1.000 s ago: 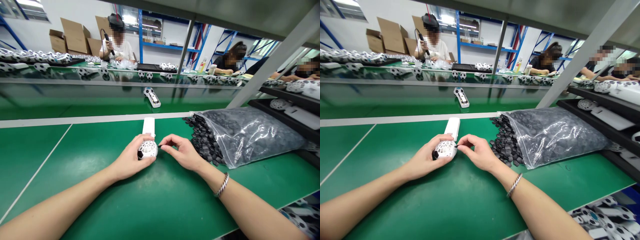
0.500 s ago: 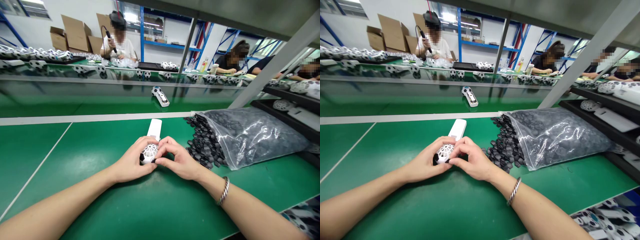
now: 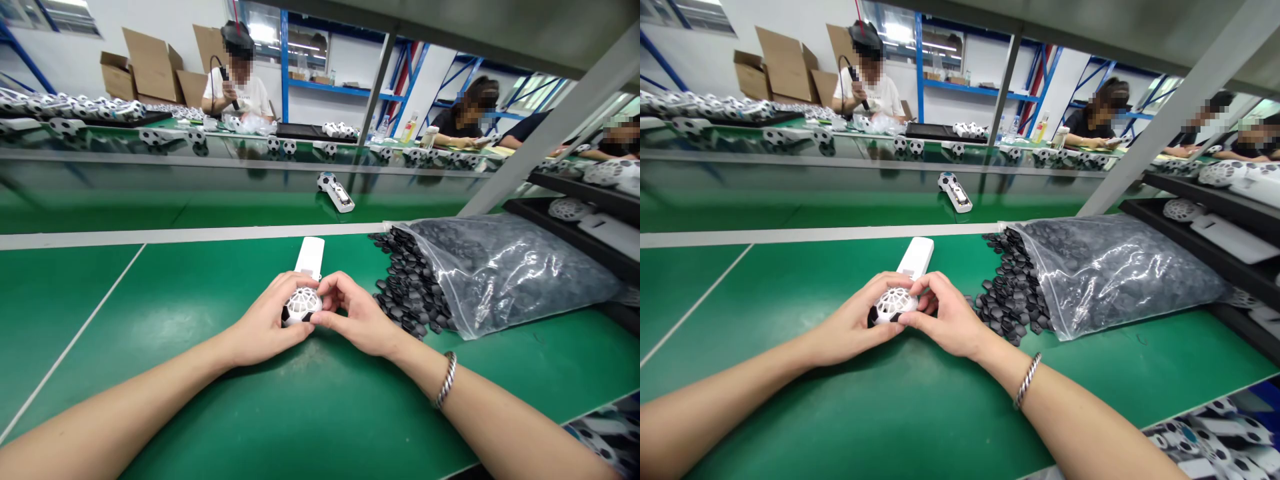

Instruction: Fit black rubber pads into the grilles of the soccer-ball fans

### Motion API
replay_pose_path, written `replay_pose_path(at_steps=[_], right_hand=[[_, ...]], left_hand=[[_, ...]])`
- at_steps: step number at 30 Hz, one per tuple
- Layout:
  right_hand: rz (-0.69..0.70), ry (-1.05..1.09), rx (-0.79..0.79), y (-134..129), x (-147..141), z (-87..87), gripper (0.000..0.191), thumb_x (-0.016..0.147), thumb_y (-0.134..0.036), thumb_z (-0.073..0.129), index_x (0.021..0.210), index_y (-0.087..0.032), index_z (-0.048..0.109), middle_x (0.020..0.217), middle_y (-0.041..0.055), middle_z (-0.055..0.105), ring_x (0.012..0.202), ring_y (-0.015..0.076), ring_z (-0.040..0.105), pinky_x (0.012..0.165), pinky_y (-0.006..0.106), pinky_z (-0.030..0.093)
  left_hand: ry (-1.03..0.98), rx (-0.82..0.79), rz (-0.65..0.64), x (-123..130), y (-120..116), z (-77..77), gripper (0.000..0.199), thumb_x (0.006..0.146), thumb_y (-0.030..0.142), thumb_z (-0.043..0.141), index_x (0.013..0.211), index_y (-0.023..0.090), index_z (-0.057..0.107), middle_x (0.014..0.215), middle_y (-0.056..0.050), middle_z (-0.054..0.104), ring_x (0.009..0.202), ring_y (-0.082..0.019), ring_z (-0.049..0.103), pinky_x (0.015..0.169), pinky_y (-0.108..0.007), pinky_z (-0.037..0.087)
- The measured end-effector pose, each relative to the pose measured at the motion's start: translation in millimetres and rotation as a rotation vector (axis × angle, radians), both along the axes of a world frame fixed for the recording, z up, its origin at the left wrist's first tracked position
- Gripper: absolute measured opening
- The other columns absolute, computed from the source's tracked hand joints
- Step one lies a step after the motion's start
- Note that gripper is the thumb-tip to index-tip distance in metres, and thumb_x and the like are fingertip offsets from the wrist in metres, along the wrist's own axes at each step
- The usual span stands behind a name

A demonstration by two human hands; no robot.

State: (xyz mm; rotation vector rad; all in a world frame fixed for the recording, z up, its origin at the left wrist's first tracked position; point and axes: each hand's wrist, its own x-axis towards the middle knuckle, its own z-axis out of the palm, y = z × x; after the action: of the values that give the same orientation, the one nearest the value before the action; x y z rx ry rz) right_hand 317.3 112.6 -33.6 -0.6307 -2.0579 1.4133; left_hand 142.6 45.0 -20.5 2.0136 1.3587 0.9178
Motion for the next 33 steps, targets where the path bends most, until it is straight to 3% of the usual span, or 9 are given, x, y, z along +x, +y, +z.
replay_pose_path(at_steps=[13,33], right_hand=[[0.006,0.009,-0.234,4.3,-3.8,0.0,0.037,0.066,-0.028,0.073,0.088,-0.021,0.044,0.072,-0.0046,0.045,0.065,0.0097,0.044,0.063,0.026,0.04],[0.058,0.051,-0.246,1.8,-3.9,-2.1,0.035,0.067,-0.027,0.072,0.084,-0.021,0.042,0.069,-0.0059,0.044,0.061,0.0086,0.04,0.059,0.023,0.035]], left_hand=[[0.057,-0.026,-0.03,-2.3,-0.7,1.6,0.05,0.076,0.015,0.052,0.122,0.027,0.036,0.125,-0.004,0.042,0.117,-0.022,0.04,0.099,-0.04,0.035],[0.046,-0.013,0.005,2.7,-5.3,2.9,0.044,0.076,0.014,0.051,0.116,0.026,0.039,0.119,-0.004,0.044,0.113,-0.022,0.04,0.097,-0.041,0.035]])
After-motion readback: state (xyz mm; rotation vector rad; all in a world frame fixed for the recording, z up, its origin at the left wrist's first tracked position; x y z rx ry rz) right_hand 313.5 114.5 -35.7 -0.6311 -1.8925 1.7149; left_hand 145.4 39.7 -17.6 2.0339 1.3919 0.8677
